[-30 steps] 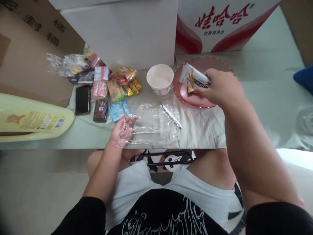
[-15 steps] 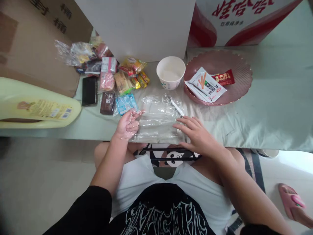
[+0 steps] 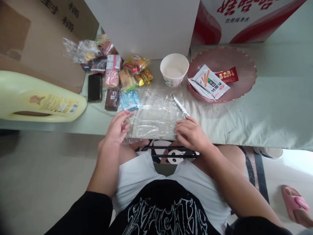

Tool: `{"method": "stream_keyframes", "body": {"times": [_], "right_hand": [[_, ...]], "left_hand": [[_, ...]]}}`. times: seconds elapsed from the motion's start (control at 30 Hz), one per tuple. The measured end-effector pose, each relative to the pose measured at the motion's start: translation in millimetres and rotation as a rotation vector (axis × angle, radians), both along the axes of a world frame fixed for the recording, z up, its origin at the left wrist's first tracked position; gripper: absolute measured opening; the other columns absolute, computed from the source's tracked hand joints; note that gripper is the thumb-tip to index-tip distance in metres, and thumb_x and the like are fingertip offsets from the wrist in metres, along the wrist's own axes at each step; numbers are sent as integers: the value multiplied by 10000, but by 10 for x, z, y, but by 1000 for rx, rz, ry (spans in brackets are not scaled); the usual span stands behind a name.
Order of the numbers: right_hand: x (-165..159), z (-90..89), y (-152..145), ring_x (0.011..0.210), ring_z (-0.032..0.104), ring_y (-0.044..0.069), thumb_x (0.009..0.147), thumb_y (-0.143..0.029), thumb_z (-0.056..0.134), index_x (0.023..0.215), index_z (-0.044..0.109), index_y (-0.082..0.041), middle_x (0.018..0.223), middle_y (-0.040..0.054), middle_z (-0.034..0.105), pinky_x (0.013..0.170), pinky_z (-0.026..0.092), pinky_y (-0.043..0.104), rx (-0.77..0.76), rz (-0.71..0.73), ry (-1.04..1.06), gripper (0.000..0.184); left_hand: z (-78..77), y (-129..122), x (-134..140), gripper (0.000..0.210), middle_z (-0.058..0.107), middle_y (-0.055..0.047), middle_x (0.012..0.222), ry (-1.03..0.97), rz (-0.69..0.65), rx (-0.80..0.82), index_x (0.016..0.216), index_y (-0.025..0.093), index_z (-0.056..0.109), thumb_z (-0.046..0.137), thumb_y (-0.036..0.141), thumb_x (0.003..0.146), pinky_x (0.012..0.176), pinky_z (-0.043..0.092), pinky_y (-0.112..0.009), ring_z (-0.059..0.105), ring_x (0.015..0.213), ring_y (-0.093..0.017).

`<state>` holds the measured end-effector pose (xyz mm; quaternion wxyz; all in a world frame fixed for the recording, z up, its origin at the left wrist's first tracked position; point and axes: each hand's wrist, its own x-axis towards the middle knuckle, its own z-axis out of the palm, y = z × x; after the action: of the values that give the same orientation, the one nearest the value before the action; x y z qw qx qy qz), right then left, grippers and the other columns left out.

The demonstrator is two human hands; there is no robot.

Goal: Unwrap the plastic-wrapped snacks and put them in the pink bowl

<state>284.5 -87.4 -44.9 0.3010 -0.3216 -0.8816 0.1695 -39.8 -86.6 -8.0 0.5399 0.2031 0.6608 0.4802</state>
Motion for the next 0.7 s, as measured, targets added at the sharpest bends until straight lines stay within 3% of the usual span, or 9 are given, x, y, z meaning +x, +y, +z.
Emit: {"method": "stream_keyframes", "body": {"times": [0.1, 0.17, 0.27, 0.3, 0.37, 0.43, 0.53, 0.63, 0.7], "right_hand": [[-21, 15, -37, 983, 770, 224, 940, -163, 564, 975, 640, -222, 900, 36, 777, 1120, 455, 468, -35, 5, 36, 102], [-33, 22, -59, 936, 772, 212, 939, -164, 559, 961, 635, -229, 892, 30, 776, 1120, 461, 469, -48, 11, 52, 103], [-35, 18, -93, 861, 767, 199, 930, -163, 561, 955, 640, -235, 886, 23, 782, 1119, 470, 480, -91, 26, 59, 110], [-29, 13, -104, 838, 763, 194, 929, -166, 564, 957, 642, -236, 886, 21, 783, 1120, 473, 486, -108, 29, 54, 108], [-10, -1, -123, 803, 757, 185, 934, -177, 558, 967, 638, -239, 887, 16, 784, 1120, 481, 495, -136, 26, 49, 106], [19, -18, -134, 788, 754, 181, 946, -194, 543, 975, 630, -246, 879, 7, 779, 1130, 484, 506, -172, 14, 67, 106], [67, -47, -122, 860, 760, 211, 940, -285, 604, 1017, 626, -257, 935, 21, 777, 1144, 484, 537, -245, -18, 119, 85], [77, -63, -66, 1027, 744, 285, 867, -401, 726, 1164, 622, -258, 1071, 78, 777, 1112, 508, 567, -312, -68, 108, 345], [48, -59, -17, 1043, 736, 298, 881, -397, 711, 1132, 653, -259, 1043, 85, 782, 1055, 546, 546, -345, -86, 91, 293]], "left_hand": [[17, -339, -155, 375, 655, -77, 1303, 436, -47, 14, 1178, 239, 621, 687, 377, 835, 482, 463, -185, 632, 658, -69], [48, -565, -182, 526, 597, -111, 1400, 752, -175, 169, 1301, 247, 584, 724, 392, 815, 810, 619, -315, 704, 1035, -200], [81, -772, -92, 778, 512, -142, 1544, 1005, -737, 421, 1429, 253, 548, 836, 468, 740, 1210, 438, -578, 470, 1469, -389], [77, -793, -48, 773, 493, -139, 1580, 1062, -903, 432, 1433, 264, 564, 848, 461, 742, 1241, 378, -630, 402, 1520, -421], [44, -783, 20, 505, 528, -131, 1575, 1154, -1053, 416, 1330, 257, 667, 770, 340, 842, 1241, 351, -667, 402, 1528, -424], [-5, -747, 32, 238, 636, -124, 1470, 1147, -1007, 436, 1115, 222, 765, 622, 218, 925, 1212, 419, -608, 523, 1451, -370], [-42, -710, -41, 246, 776, -108, 1220, 918, -783, 451, 890, 197, 785, 551, 241, 953, 1048, 583, -433, 724, 1179, -266], [4, -681, -148, 264, 824, -87, 1024, 660, -654, 344, 886, 191, 787, 579, 345, 938, 873, 635, -349, 779, 987, -236], [53, -646, -202, 285, 831, -81, 962, 548, -648, 276, 909, 189, 795, 601, 397, 921, 854, 633, -341, 784, 960, -242]]}}
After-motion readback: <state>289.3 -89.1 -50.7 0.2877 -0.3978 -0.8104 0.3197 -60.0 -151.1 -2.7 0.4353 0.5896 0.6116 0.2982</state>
